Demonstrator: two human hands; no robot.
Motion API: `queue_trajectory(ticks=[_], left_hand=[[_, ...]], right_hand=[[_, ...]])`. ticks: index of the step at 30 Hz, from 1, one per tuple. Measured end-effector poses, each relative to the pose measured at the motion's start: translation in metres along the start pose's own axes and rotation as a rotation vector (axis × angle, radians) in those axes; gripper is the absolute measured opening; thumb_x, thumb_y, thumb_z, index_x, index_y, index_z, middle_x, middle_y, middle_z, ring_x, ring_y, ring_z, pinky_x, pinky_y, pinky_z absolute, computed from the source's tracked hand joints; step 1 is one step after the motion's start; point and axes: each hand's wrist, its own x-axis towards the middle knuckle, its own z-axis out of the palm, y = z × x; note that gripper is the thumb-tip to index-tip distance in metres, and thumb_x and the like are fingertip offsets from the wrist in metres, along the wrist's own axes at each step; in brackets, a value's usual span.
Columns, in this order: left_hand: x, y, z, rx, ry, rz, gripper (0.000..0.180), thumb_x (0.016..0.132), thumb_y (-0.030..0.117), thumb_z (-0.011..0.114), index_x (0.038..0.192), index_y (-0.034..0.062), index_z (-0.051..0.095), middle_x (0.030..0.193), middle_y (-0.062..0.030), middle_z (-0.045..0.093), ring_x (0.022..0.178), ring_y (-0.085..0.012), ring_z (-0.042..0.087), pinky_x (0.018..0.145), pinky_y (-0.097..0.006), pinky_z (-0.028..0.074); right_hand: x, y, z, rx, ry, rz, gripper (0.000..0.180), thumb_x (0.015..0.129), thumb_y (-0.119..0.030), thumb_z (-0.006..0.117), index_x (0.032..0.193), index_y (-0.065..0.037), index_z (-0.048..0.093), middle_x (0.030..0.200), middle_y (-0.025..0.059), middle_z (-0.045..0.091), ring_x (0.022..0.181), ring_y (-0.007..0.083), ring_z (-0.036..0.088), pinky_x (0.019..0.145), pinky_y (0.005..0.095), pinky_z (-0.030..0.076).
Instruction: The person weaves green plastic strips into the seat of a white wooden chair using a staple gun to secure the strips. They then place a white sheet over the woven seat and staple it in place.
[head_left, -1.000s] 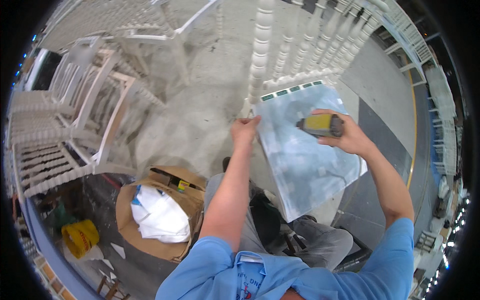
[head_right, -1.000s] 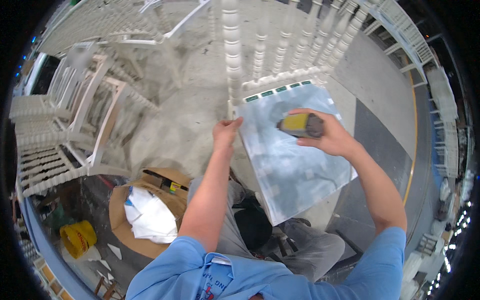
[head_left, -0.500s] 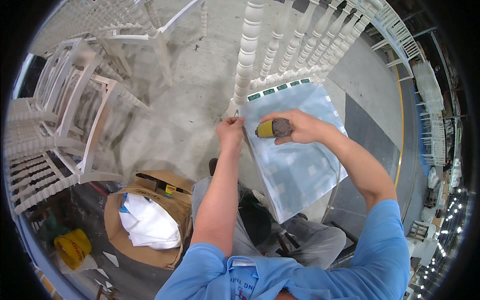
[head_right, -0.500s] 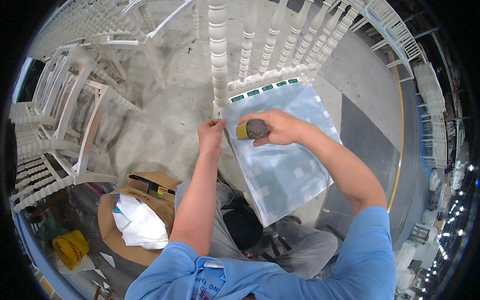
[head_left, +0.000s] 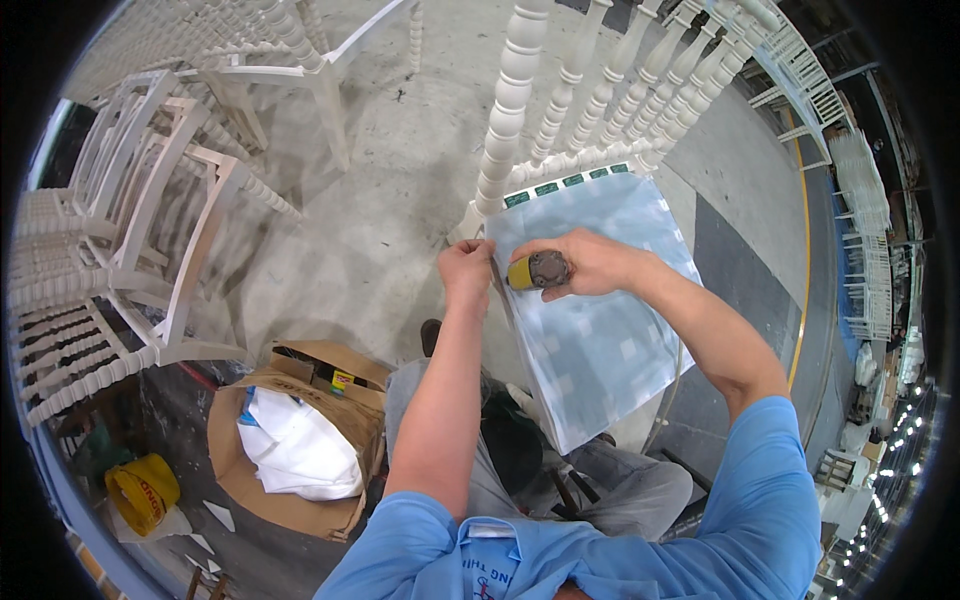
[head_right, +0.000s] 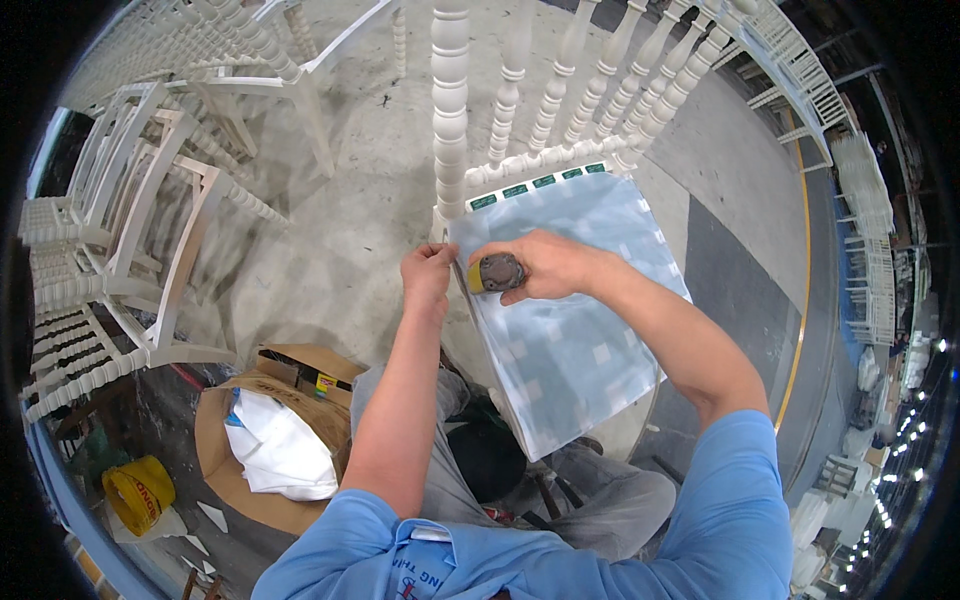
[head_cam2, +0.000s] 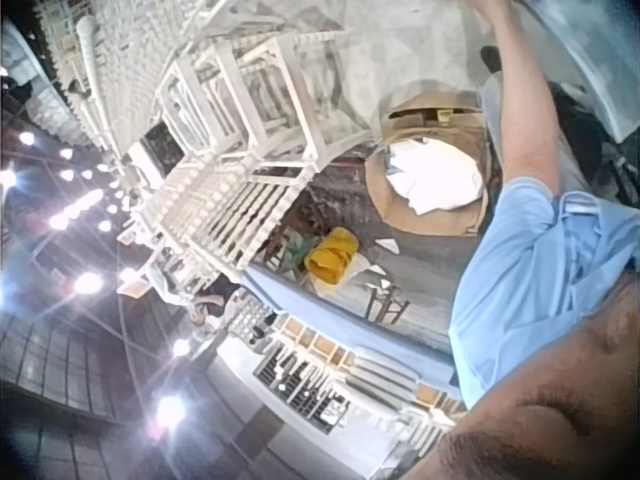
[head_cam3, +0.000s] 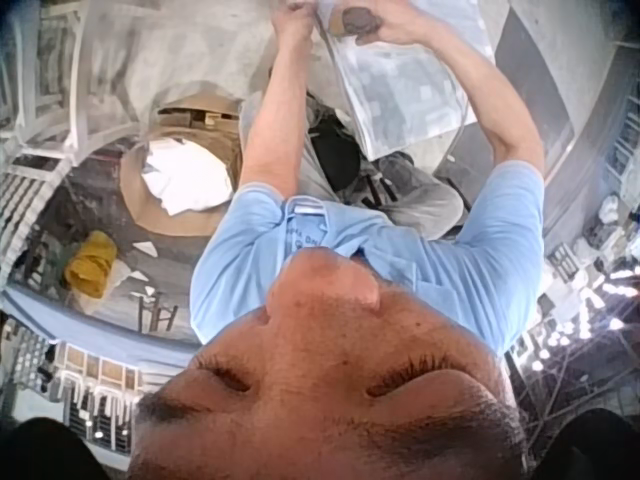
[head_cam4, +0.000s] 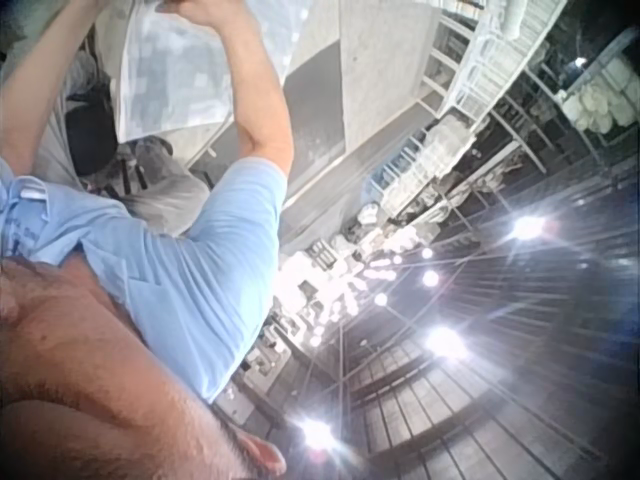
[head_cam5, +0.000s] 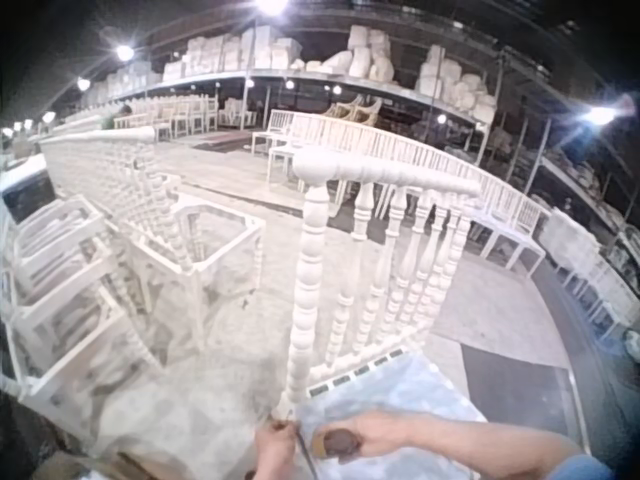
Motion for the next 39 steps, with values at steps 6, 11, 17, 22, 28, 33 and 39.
queue_trajectory(ticks=[6,11,17,22,28,33,39], left_hand=[[0.004,-0.003,-0.003,-0.047,-0.019,-0.02,0.012,0.086,0.006,0.079,0.089,-0.0014,0.07,0.08,-0.0007,0.064,0.067,-0.0098,0.052,0.062,-0.027,0.041],[0.002,-0.004,-0.001,-0.034,0.004,0.023,0.016,0.084,0.009,0.081,0.092,-0.0016,0.071,0.075,0.0015,0.062,0.059,-0.0091,0.047,0.055,-0.028,0.037],[-0.007,0.005,0.004,0.019,-0.063,-0.014,0.02,0.088,0.018,0.08,0.096,0.0011,0.071,0.071,0.0033,0.057,0.056,-0.0098,0.046,0.052,-0.03,0.038],[-0.009,0.012,0.003,-0.168,-0.153,-0.201,0.018,0.094,0.022,0.074,0.097,0.0058,0.066,0.062,0.0062,0.043,0.05,-0.0097,0.038,0.049,-0.031,0.035],[-0.004,0.017,-0.003,-0.313,-0.171,-0.332,0.02,0.1,0.021,0.064,0.084,0.0106,0.058,0.059,0.0063,0.038,0.047,-0.0104,0.034,0.049,-0.033,0.033],[-0.003,0.016,0.001,-0.29,-0.259,-0.336,0.022,0.103,0.023,0.056,0.084,0.0121,0.056,0.058,0.0058,0.039,0.047,-0.0103,0.034,0.05,-0.032,0.033],[-0.001,0.016,-0.002,-0.201,-0.262,-0.28,0.015,0.1,0.02,0.06,0.091,0.0077,0.061,0.059,0.0038,0.042,0.05,-0.0123,0.041,0.051,-0.033,0.038]], right_hand=[[-0.004,0.006,0.002,0.003,0.066,-0.079,0.055,0.081,-0.012,0.084,0.132,-0.015,0.062,0.105,0.008,0.076,0.091,0.0293,0.073,0.081,0.0402,0.058],[-0.045,0.057,-0.017,0.585,0.067,0.402,0.044,0.087,-0.022,0.084,0.123,-0.005,0.064,0.092,0.0043,0.067,0.065,0.0156,0.066,0.059,0.0312,0.054],[-0.072,0.109,-0.016,0.808,0.266,0.622,0.042,0.091,-0.027,0.081,0.12,-0.001,0.065,0.091,0.0049,0.065,0.073,0.0162,0.067,0.063,0.0324,0.055],[-0.078,0.108,-0.022,-0.042,0.347,0.719,0.045,0.089,-0.032,0.08,0.12,-0.001,0.069,0.095,0.0115,0.069,0.095,0.0282,0.069,0.083,0.0418,0.055],[-0.014,0.038,-0.014,-0.337,0.511,0.014,0.034,0.092,-0.017,0.07,0.127,-0.017,0.071,0.1,0.0132,0.066,0.094,0.0344,0.066,0.083,0.0446,0.053],[0.048,0.01,-0.01,-0.479,0.185,0.0,0.033,0.093,-0.013,0.067,0.124,-0.025,0.072,0.099,0.0089,0.063,0.092,0.0331,0.066,0.079,0.044,0.053],[0.072,0.028,-0.01,-0.534,0.165,-0.096,0.024,0.091,-0.01,0.065,0.112,-0.017,0.074,0.105,0.0097,0.066,0.098,0.0334,0.067,0.084,0.045,0.053]])
